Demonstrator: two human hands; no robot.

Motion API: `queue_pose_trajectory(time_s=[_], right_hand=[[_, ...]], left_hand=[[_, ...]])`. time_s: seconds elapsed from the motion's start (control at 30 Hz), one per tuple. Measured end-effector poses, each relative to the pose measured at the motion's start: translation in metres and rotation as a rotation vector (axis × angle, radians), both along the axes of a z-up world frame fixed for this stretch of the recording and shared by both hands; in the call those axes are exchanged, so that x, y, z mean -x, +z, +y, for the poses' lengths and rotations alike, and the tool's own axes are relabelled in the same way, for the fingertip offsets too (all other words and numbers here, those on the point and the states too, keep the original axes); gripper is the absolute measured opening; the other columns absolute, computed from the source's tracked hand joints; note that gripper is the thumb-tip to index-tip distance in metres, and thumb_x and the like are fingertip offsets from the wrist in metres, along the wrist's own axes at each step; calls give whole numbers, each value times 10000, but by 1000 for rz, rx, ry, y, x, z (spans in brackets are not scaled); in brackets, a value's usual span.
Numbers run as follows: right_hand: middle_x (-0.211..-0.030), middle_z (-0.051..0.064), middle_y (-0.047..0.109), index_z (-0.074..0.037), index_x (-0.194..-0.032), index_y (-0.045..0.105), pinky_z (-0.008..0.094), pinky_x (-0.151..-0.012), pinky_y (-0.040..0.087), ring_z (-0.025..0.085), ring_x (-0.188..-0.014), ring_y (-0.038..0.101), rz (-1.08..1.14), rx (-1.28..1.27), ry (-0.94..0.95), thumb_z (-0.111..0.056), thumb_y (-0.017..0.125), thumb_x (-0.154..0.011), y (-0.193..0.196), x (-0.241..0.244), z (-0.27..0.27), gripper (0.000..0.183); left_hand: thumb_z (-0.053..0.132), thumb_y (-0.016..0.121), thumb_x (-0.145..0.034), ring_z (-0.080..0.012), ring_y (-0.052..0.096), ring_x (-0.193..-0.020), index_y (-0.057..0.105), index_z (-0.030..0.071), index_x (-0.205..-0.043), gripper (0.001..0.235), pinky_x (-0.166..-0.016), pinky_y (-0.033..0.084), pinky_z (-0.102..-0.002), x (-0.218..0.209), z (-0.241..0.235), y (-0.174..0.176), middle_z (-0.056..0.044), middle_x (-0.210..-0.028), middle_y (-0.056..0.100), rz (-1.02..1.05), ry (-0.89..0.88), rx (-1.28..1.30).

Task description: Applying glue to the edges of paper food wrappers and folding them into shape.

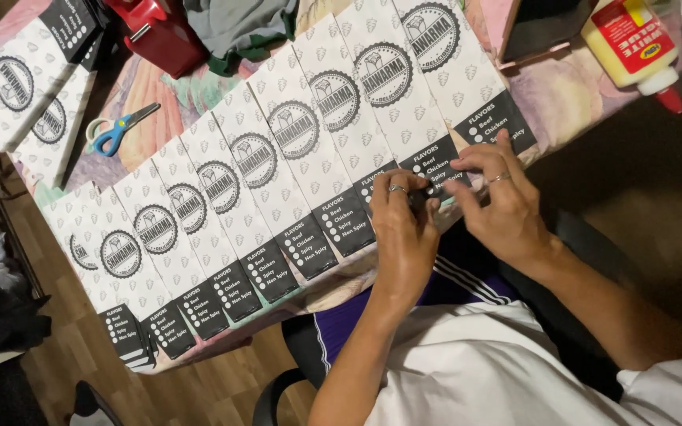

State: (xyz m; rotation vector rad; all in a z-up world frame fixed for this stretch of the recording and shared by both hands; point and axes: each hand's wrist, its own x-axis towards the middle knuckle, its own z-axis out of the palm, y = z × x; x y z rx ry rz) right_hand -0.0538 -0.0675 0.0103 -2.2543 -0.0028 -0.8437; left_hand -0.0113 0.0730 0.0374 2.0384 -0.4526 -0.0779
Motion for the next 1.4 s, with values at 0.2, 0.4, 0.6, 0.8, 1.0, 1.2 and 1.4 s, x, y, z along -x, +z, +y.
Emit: queue_pose_trajectory(time_s=[0.2, 0.4, 0.6, 0.8, 1.0, 1.2, 1.4], right_hand=[[-1055, 133, 705, 43, -1069, 672, 491, -1228, 355, 320, -1037, 712, 1, -56, 15, 55, 736, -979, 1, 1, -3, 111], [-1050, 144, 725, 55, -1058, 708, 489, -1187, 432, 328, -991, 721, -22, -34, -6, 44, 743, -988, 0, 3, 0, 80], [-1049, 156, 727, 71, -1060, 705, 485, -1197, 432, 326, -993, 720, -42, -16, 39, 58, 737, -1005, 7, 1, -2, 65], [-1160, 215, 748, 98, -1083, 731, 495, -1181, 445, 378, -1080, 722, -93, 54, 75, 177, 600, -1015, 8, 4, 18, 168], [-1373, 331, 640, 258, -1263, 621, 472, -1272, 371, 427, -1285, 645, 63, 217, 158, 206, 548, -1045, 6, 6, 3, 236], [-1302, 195, 710, 16, -1156, 746, 456, -1147, 476, 340, -1168, 696, -47, 93, 329, -11, 747, -920, 11, -2, 37, 238], [-1261, 209, 722, 51, -1104, 735, 461, -1166, 457, 319, -1150, 706, 14, 92, 403, 12, 724, -921, 8, 1, 24, 187]], left_hand=[[-113, 753, -780, -413, 651, -1090, 591, 23, -988, 296, -977, 491, -523, 2, -2, 5, -127, -1091, 543, -27, 1, -12], [138, 809, -861, -275, 573, -1143, 580, 18, -900, 262, -1063, 343, -380, 4, -13, -41, -87, -977, 558, -379, 5, -165], [-43, 646, -957, -337, 495, -1285, 573, -11, -1136, 196, -1138, 346, -397, 16, -1, -46, -89, -1145, 539, -288, -19, -12], [-165, 597, -898, -354, 639, -1153, 660, 0, -1109, 275, -1046, 499, -449, 29, 38, -24, -157, -1225, 644, -424, 14, 164], [-132, 667, -953, -362, 581, -1211, 571, -41, -1191, 272, -1098, 488, -477, 24, 84, -4, -218, -1297, 532, -367, 1, 58], [-32, 722, -917, -379, 653, -1207, 631, -33, -1164, 263, -1126, 461, -513, 13, 78, -16, -212, -1245, 655, -526, 1, -17], [-20, 751, -900, -362, 667, -1198, 627, -44, -1144, 274, -1129, 461, -538, 11, 68, -31, -210, -1200, 678, -559, -37, -29]])
